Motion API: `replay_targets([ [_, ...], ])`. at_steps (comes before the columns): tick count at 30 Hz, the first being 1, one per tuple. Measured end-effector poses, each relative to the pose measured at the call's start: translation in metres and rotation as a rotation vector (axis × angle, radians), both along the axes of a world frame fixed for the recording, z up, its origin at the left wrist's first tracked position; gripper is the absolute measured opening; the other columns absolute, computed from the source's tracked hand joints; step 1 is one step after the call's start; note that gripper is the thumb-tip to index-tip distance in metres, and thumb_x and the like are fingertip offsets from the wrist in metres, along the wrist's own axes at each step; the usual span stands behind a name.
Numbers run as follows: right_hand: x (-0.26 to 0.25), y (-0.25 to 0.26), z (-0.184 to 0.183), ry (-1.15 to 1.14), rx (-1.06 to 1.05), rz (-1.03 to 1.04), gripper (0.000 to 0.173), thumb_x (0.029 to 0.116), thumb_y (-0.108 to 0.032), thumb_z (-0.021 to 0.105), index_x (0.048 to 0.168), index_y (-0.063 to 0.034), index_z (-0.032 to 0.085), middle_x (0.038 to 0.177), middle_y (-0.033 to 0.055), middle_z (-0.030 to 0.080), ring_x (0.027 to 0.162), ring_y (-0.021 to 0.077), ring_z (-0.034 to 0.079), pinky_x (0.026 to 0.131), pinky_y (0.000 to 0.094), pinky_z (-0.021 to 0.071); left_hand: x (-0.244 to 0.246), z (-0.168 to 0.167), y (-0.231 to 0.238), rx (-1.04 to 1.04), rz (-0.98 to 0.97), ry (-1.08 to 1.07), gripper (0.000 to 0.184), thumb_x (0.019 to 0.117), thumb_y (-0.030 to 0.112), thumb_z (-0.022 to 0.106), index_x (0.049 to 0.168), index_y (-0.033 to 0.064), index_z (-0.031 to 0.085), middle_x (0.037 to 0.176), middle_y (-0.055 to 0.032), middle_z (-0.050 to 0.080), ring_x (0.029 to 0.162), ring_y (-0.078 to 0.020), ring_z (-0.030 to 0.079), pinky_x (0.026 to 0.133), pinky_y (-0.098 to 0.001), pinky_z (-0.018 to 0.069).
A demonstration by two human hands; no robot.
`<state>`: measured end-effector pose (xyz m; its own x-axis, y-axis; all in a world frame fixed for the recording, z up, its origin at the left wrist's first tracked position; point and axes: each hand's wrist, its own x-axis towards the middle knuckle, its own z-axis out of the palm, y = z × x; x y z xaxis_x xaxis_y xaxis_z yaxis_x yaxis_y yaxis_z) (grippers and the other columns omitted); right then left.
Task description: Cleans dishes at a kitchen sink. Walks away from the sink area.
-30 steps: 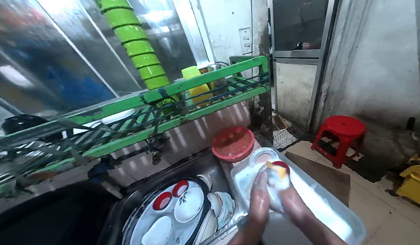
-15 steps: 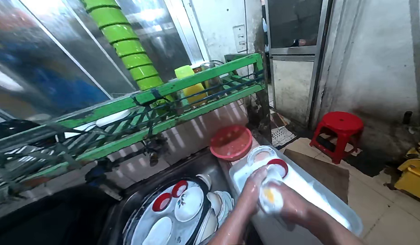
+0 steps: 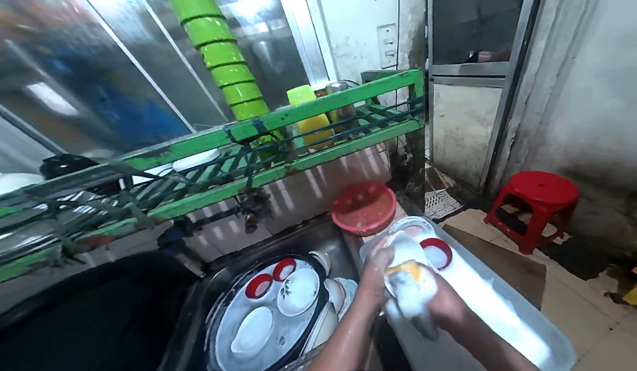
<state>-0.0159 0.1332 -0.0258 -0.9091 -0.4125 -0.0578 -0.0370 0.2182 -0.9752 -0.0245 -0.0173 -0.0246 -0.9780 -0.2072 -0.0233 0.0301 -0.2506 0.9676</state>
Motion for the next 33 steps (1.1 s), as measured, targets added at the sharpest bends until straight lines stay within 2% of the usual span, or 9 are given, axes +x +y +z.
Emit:
replay_targets([
  [4, -0.008, 0.041, -0.012, 0.081, 0.093, -0.017, 0.057, 0.0879, -0.018, 0.074, 0.138, 0.0031, 0.056, 0.126, 0.0158, 0.067, 0.117, 0.0182, 0.065, 0.105, 0.0364, 0.0514, 0.01, -0.019, -0.056, 0.565, 0.356, -0.095, 0.041, 0.1079, 0.034, 0.038, 0.133, 0.0051, 0.053, 0.113, -0.0236, 0.067, 0.098, -0.0373, 0.069, 0.078, -0.0567, 0.0594],
  [8, -0.01, 0.102, -0.034, 0.189, 0.525, 0.112, 0.06, 0.0907, -0.026, 0.075, 0.136, 0.0086, 0.057, 0.135, 0.0341, 0.058, 0.13, 0.0482, 0.055, 0.113, 0.0609, 0.0402, 0.047, -0.07, -0.157, 0.531, 0.815, -0.098, 0.059, 0.1057, 0.057, 0.029, 0.14, 0.0126, 0.048, 0.121, -0.0208, 0.062, 0.101, -0.0362, 0.064, 0.076, -0.059, 0.0556],
  [11, -0.008, 0.114, -0.053, 0.18, 0.783, 0.15, 0.059, 0.0979, -0.036, 0.065, 0.141, 0.0034, 0.055, 0.141, 0.0321, 0.055, 0.133, 0.0507, 0.052, 0.111, 0.0656, 0.0402, 0.066, -0.094, -0.19, 0.506, 1.09, -0.138, 0.058, 0.1089, 0.05, 0.023, 0.148, 0.0113, 0.039, 0.137, -0.0181, 0.051, 0.115, -0.0316, 0.055, 0.086, -0.0562, 0.0498],
  [14, -0.009, 0.104, -0.055, 0.16, 0.902, 0.158, 0.059, 0.1015, -0.041, 0.058, 0.143, 0.0002, 0.055, 0.145, 0.031, 0.052, 0.133, 0.0536, 0.049, 0.107, 0.0697, 0.0415, 0.041, -0.068, -0.148, 0.323, 0.953, -0.217, 0.052, 0.112, 0.033, 0.032, 0.155, 0.004, 0.03, 0.152, -0.0251, 0.038, 0.128, -0.0378, 0.049, 0.099, -0.0561, 0.0461],
  [18, -0.011, 0.105, -0.066, 0.166, 0.942, 0.212, 0.063, 0.095, -0.034, 0.067, 0.149, -0.0045, 0.051, 0.15, 0.0312, 0.047, 0.135, 0.0566, 0.046, 0.105, 0.0731, 0.0409, -0.001, -0.049, -0.046, -0.442, 0.239, -0.013, 0.054, 0.1023, 0.013, 0.055, 0.152, -0.0034, 0.041, 0.157, -0.0221, 0.042, 0.144, -0.0275, 0.044, 0.119, -0.0424, 0.0402],
  [20, -0.013, 0.105, -0.068, 0.13, 1.006, 0.272, 0.066, 0.0903, -0.024, 0.073, 0.149, -0.0068, 0.05, 0.151, 0.0293, 0.046, 0.135, 0.0558, 0.046, 0.104, 0.0731, 0.0419, -0.009, -0.04, 0.003, -0.954, -0.169, -0.069, 0.059, 0.0953, 0.026, 0.067, 0.151, 0.0154, 0.051, 0.168, -0.0123, 0.027, 0.156, -0.0288, 0.023, 0.124, -0.0518, 0.027],
  [22, -0.015, 0.106, -0.069, 0.114, 1.072, 0.317, 0.061, 0.0904, -0.021, 0.072, 0.147, -0.0085, 0.054, 0.149, 0.0271, 0.05, 0.134, 0.0543, 0.048, 0.102, 0.0725, 0.0437, -0.017, -0.042, 0.03, -1.338, -0.461, -0.2, 0.076, 0.0897, 0.03, 0.071, 0.158, 0.0369, 0.038, 0.174, -0.002, 0.007, 0.158, -0.0383, 0.006, 0.113, -0.0722, 0.0282],
  [27, -0.015, 0.108, -0.064, 0.129, 1.02, 0.253, 0.057, 0.0876, -0.022, 0.073, 0.142, -0.0116, 0.061, 0.144, 0.0253, 0.055, 0.131, 0.0516, 0.051, 0.103, 0.0695, 0.045, -0.04, -0.04, 0.007, -1.418, -0.383, -0.135, 0.065, 0.0914, -0.001, 0.059, 0.149, 0.0279, 0.054, 0.165, -0.005, 0.037, 0.142, -0.0361, 0.046, 0.104, -0.0611, 0.049],
  [33, -0.015, 0.107, -0.062, 0.099, 0.968, 0.178, 0.064, 0.0879, -0.028, 0.074, 0.146, -0.0062, 0.055, 0.143, 0.0303, 0.054, 0.13, 0.0532, 0.052, 0.103, 0.071, 0.0446, -0.055, -0.005, -0.018, -1.515, -0.09, -0.112, 0.044, 0.1054, 0.025, 0.05, 0.148, 0.0137, 0.055, 0.161, -0.013, 0.041, 0.15, -0.0309, 0.036, 0.121, -0.0486, 0.0341],
])
